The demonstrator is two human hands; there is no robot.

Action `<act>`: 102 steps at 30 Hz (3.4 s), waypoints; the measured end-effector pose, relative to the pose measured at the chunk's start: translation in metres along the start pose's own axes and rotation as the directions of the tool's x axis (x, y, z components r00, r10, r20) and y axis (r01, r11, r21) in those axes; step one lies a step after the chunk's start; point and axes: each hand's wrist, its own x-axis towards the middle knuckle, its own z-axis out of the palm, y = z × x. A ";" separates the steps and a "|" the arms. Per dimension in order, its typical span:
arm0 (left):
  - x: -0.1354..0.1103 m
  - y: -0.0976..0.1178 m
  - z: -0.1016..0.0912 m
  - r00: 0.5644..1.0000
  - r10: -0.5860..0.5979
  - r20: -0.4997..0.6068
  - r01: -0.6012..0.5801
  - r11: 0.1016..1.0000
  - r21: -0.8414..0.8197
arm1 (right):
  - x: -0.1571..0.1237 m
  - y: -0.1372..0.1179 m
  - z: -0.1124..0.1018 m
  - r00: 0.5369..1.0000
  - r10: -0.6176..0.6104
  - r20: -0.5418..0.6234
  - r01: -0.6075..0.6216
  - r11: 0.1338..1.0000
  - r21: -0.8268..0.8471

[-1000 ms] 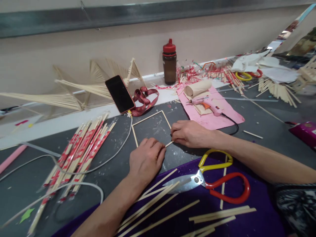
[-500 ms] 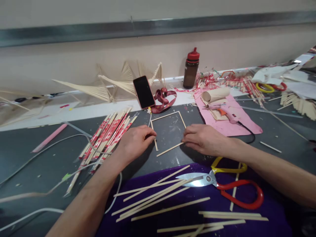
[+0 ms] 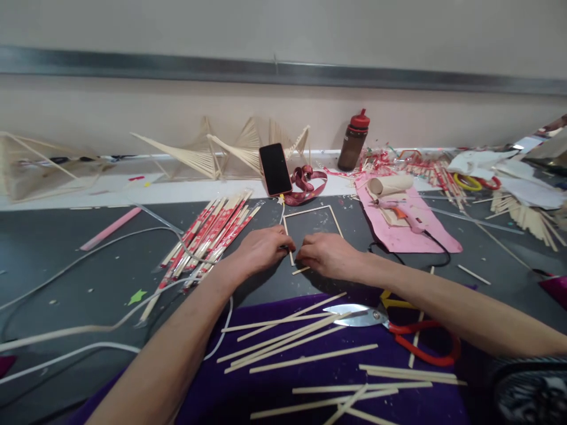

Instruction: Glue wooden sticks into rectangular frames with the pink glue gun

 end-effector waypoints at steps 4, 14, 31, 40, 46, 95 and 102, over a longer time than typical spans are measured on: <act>0.000 -0.004 0.006 0.998 0.027 -0.055 -0.026 1.000 0.017 | 0.007 -0.010 0.002 1.000 0.007 0.026 -0.006 0.999 -0.045; 0.002 0.000 0.007 0.999 0.000 -0.054 0.002 0.999 0.038 | 0.018 -0.027 0.001 0.991 0.119 0.060 -0.106 0.978 -0.182; -0.002 0.005 0.003 0.998 -0.020 -0.064 0.021 1.000 0.015 | 0.028 -0.028 0.002 0.986 0.133 0.105 -0.107 0.970 -0.220; -0.003 0.008 -0.001 0.998 -0.038 -0.042 0.038 0.999 -0.004 | 0.026 -0.033 0.007 0.987 0.152 0.043 -0.141 0.971 -0.195; -0.002 0.006 0.001 0.998 -0.037 -0.050 0.036 0.999 -0.016 | 0.028 -0.040 0.002 0.962 0.265 0.061 -0.251 0.951 -0.179; 0.007 0.001 0.000 0.999 -0.002 0.033 -0.001 0.994 0.105 | 0.018 -0.036 0.009 0.976 0.102 -0.191 -0.130 0.982 -0.139; 0.006 0.004 -0.001 0.999 -0.007 0.034 0.004 0.995 0.102 | 0.016 -0.042 0.006 0.978 0.078 -0.194 -0.079 0.997 0.004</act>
